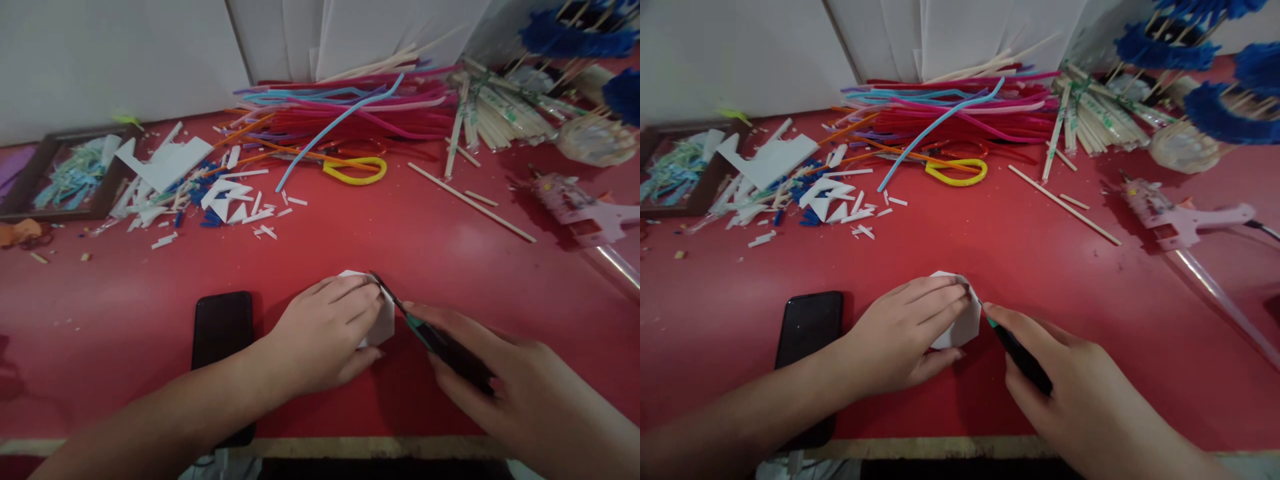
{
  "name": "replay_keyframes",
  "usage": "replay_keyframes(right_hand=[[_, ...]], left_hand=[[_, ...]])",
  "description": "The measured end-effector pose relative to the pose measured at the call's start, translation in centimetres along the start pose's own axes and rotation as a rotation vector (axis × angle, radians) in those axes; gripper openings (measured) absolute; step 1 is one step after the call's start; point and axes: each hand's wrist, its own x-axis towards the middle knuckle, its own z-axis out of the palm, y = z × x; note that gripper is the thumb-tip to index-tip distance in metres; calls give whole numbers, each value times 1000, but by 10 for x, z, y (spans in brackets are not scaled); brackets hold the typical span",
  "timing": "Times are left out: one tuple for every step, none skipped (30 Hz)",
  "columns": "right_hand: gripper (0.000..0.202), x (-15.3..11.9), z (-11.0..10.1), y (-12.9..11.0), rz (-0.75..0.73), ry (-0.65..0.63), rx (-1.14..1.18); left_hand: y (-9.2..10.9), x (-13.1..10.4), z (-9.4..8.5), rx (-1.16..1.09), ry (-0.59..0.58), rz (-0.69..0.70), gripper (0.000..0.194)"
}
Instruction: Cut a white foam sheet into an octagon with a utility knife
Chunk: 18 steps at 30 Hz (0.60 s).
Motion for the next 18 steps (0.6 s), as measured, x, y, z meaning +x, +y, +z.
replay_keyframes(right_hand=[[44,0,0,0,3,1,3],[44,0,-1,-1,-2,2,1],[43,1,-2,-1,-14,2,-4],[43,2,-3,-2,-30,9,-14],[43,3,-5,-3,-44,23,-30],[43,4,-6,-3,-56,38,-51],[43,6,-7,-3,-70,51,-69],[43,7,-7,-3,-80,53,-81],[43,9,-7,-3,-85,44,-87],[42,10,-7,-2,-87,32,-90],[41,10,-7,-2,-89,21,-90],[41,10,-7,-2,-92,17,-93],[42,9,-8,-2,-88,15,-102],[44,7,-9,-2,-84,21,-114],[46,5,-9,-2,-81,28,-124],[47,4,-10,-2,-77,28,-130],[48,3,-11,-2,-73,24,-134],[48,3,-11,-1,-69,21,-140]], left_hand=[[0,0,0,-2,-1,-5,48],[1,0,0,-3,0,-9,49],[1,0,1,-3,5,-10,49],[1,0,1,-2,11,-9,49],[1,0,2,0,12,-9,49],[1,0,2,1,8,-9,49],[2,0,2,1,2,-13,49],[2,0,2,0,-6,-18,49],[2,0,1,-2,-13,-23,49],[2,-1,1,-4,-15,-27,49],[2,-1,1,-3,-11,-28,50],[2,-1,1,-1,-5,-27,50],[2,-1,1,3,-5,-25,50],[2,-1,0,7,-8,-23,50],[2,0,1,11,-13,-22,49],[2,0,1,13,-21,-21,48],[2,0,1,14,-32,-22,48],[2,0,1,14,-38,-23,47]])
